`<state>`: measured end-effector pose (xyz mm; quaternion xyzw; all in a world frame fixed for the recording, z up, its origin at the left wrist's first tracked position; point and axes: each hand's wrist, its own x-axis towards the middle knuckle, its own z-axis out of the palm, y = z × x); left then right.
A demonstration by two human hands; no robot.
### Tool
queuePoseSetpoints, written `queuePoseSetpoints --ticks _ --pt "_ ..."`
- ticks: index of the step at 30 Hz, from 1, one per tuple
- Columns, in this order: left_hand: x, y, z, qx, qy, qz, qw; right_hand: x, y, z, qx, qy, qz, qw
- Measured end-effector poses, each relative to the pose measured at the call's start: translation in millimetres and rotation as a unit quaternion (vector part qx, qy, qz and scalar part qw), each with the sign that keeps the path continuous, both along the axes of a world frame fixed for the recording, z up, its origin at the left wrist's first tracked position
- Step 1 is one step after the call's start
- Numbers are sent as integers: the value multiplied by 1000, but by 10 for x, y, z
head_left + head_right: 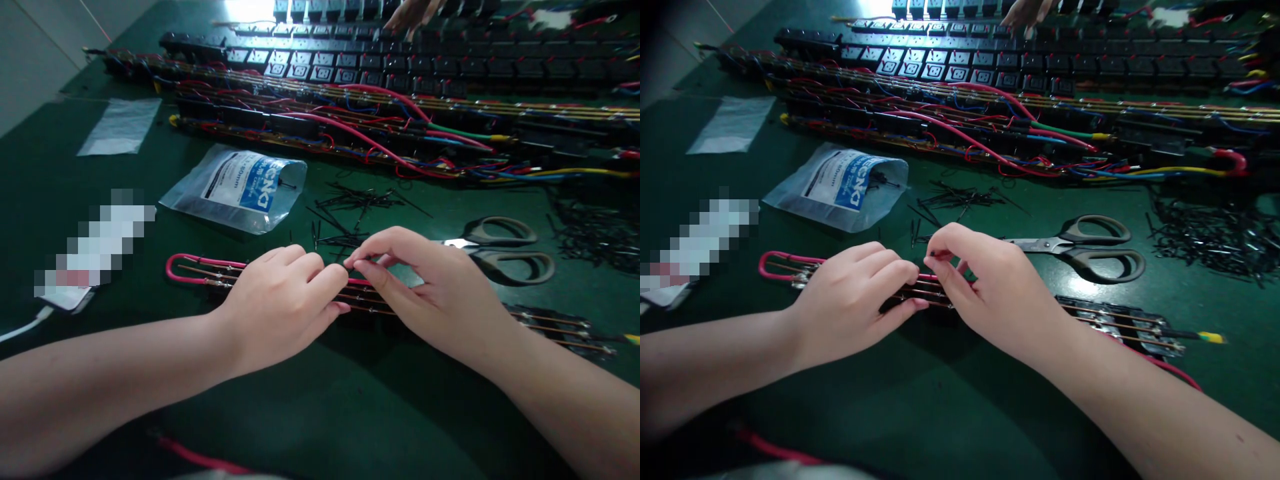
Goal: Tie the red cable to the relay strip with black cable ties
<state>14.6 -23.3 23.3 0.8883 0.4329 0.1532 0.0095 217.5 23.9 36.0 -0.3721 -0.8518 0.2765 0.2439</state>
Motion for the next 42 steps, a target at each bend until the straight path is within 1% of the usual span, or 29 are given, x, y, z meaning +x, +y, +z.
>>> queuePoseSetpoints --ticks 2,4,5,8,10,17,20,22,25,29,36,38,39,42 --pt "-8 11 16 14 24 -17 999 0 5 -32 -9 37 -7 999" --pt "-33 43 18 10 29 -29 999 6 22 -65 -22 62 -6 998" --pt "-49 65 14 -5 25 -33 999 10 32 -78 -33 71 -5 997" --pt "-100 133 -6 -84 7 -35 996 20 62 -95 -59 96 -10 994" --pt "-122 161 -12 -126 -10 -35 991 24 72 -95 -65 103 -13 992" --pt "-120 168 55 -210 -46 -9 976 25 77 -78 -41 76 17 996" --pt "-93 147 64 -225 -42 5 974 33 99 -74 -32 64 30 997" --pt "-78 123 53 -217 -37 8 975 42 117 -74 -27 56 36 997" --pt "-72 100 31 -194 -29 -8 981 53 135 -77 -25 51 37 998" --pt "-85 122 21 -181 -25 -27 983 56 137 -73 -33 45 37 998" --pt "-91 148 18 -154 -22 -37 987 39 131 -58 -50 40 33 997" --pt "-84 122 0 -122 -10 -46 991 33 132 -49 -52 30 37 998" --pt "-79 102 -14 -91 3 -51 995 31 133 -44 -53 24 39 998" --pt "-65 33 -62 45 60 -63 995 30 136 -32 -58 13 46 997"
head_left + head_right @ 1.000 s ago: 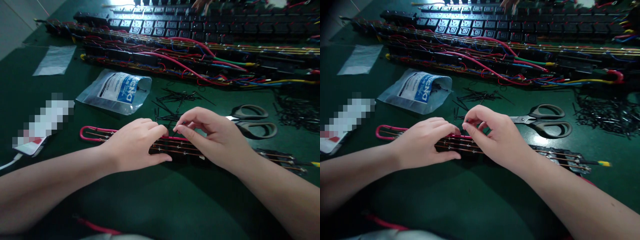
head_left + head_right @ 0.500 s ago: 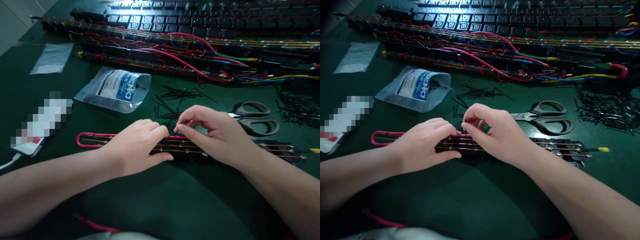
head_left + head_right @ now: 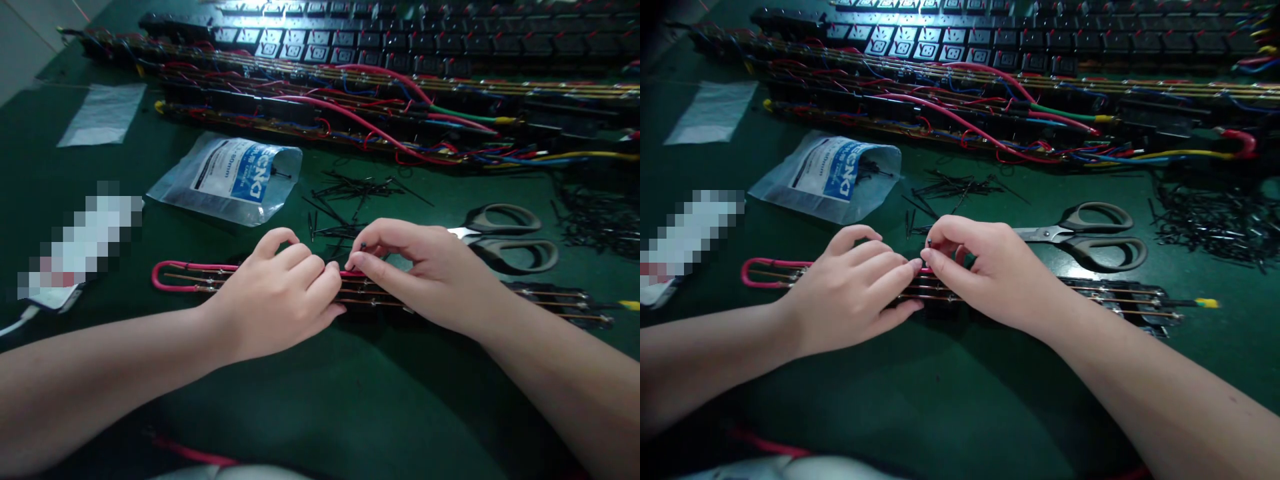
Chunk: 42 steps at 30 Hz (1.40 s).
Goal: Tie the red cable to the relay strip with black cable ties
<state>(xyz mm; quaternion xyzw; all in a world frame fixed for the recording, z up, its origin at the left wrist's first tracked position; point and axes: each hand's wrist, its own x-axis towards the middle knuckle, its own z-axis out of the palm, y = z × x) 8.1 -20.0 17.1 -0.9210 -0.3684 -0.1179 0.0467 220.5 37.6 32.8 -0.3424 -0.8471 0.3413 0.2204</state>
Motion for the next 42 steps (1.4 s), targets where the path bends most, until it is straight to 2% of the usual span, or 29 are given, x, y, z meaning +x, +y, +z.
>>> queuePoseSetpoints --ticks 2,4,6,9,11,21,28,30,32,34,36,42 --pt "3 -41 -17 80 21 -9 997 1 2 3 -1 -1 1 1000" --pt "1 -70 -7 122 20 -40 992 1 3 2 -4 0 2 1000" --pt "-3 -91 25 124 8 -128 984 -2 2 0 -6 2 1 1000" --pt "-1 -109 71 85 -14 -290 953 -4 -2 0 -10 -2 -2 1000" --pt "0 -111 77 64 -27 -325 943 -2 -4 3 -16 -9 -2 1000" --pt "-26 -117 66 52 -64 -289 954 -1 -4 5 -11 -11 0 1000" --pt "-38 -118 23 72 -42 -239 967 -5 -6 6 -15 -12 -3 1000" --pt "-29 -97 20 37 -73 -190 978 -4 -4 7 -16 -12 -3 1000" --pt "-13 -65 39 -27 -128 -107 986 -2 -1 8 -16 -10 -2 1000" --pt "6 -30 69 -95 -171 -19 981 0 1 8 -13 -10 -2 1000" --pt "21 -3 93 -141 -179 36 973 1 0 9 -11 -10 -3 1000" --pt "25 33 79 -179 -137 54 973 -3 4 12 -17 -9 -4 1000"
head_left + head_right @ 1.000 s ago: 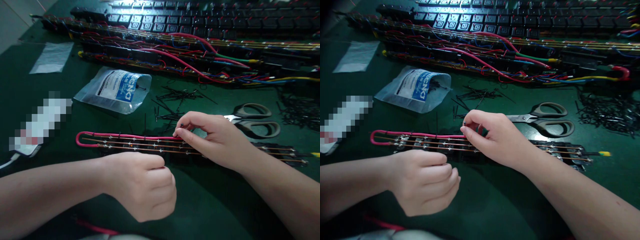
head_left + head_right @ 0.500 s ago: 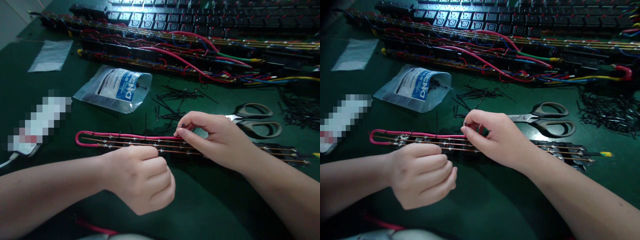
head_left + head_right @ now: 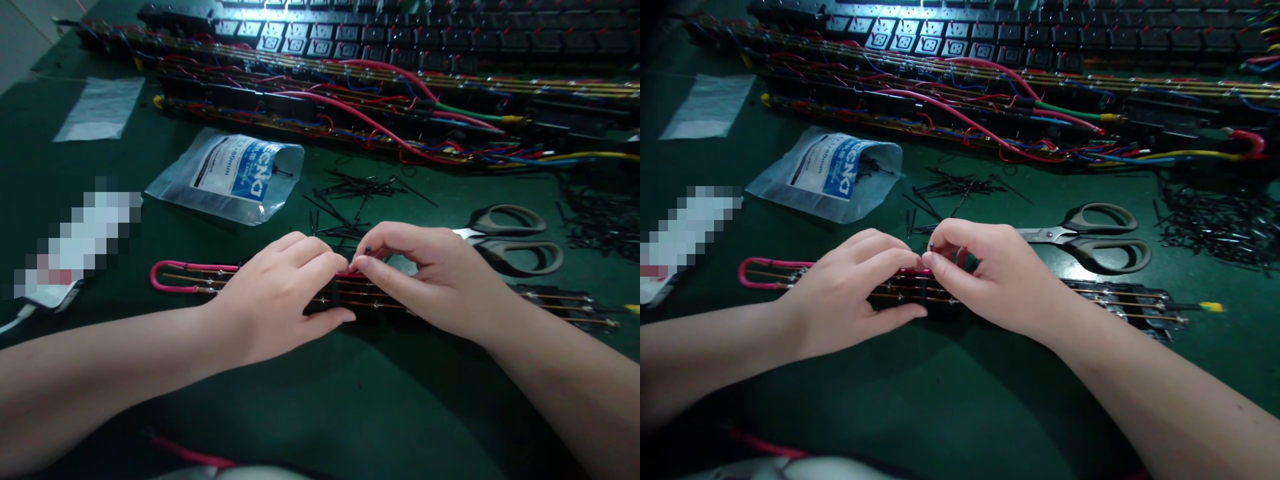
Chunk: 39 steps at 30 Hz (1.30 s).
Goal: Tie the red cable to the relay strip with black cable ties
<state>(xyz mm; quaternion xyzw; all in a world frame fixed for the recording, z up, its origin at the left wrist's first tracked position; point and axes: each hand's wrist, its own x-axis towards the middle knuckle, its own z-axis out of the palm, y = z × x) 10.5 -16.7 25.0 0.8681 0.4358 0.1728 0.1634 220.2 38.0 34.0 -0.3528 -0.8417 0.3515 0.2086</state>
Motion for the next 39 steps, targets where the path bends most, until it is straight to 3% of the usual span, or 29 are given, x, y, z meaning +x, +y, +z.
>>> queuePoseSetpoints --ticks 5,12,21,34,39 --pt "-13 28 0 -43 11 5 999 0 -21 15 16 9 -8 1000" --pt "-42 38 -27 -36 7 1 999 8 -148 63 -39 87 -44 994" --pt "-29 72 -17 -61 -13 13 998 -6 -206 48 -27 110 -74 991" --pt "-34 47 -17 -44 -7 4 999 -9 -158 -7 -7 120 -49 992" --pt "-34 47 -18 -25 -3 -2 1000 -19 -180 -32 -2 138 -79 987"
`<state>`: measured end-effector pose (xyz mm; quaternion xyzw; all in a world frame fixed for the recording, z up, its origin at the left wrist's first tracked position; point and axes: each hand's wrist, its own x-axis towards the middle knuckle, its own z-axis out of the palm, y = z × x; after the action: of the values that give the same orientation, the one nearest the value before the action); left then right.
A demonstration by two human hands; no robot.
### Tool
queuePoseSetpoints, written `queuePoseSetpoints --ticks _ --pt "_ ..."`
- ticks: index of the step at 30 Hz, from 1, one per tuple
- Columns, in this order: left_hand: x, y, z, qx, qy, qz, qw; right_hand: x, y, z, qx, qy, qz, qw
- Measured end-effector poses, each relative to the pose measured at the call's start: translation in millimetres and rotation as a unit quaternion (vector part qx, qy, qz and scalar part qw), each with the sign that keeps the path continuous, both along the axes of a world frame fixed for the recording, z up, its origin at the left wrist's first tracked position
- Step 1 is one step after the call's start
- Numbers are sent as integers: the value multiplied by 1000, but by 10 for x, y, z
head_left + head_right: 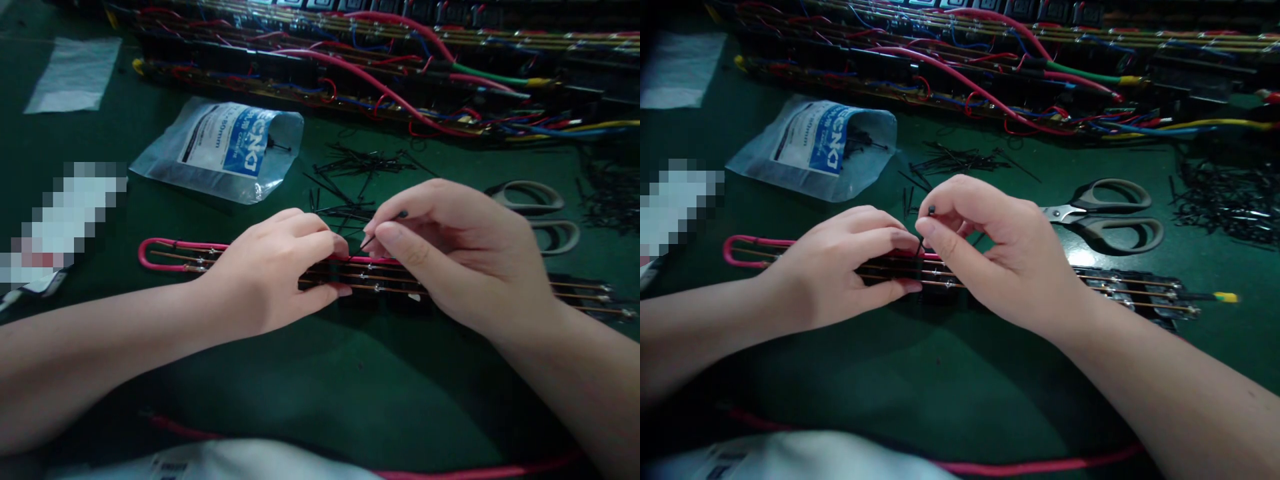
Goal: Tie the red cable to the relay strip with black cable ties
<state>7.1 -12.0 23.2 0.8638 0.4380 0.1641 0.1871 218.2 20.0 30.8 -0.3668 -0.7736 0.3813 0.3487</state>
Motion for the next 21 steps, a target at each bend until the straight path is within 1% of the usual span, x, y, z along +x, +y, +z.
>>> queuePoseSetpoints --ticks 6,11,16,21 --pt "7 1 19 -4 19 -10 1000 -6 42 -2 26 -50 52 997" --pt "18 -5 33 -11 24 -6 1000 12 66 17 46 -55 99 993" --pt "33 -16 27 -14 23 3 1000 23 72 22 45 -43 145 987" --pt "39 -22 17 -10 31 11 999 12 76 16 63 -64 177 980"
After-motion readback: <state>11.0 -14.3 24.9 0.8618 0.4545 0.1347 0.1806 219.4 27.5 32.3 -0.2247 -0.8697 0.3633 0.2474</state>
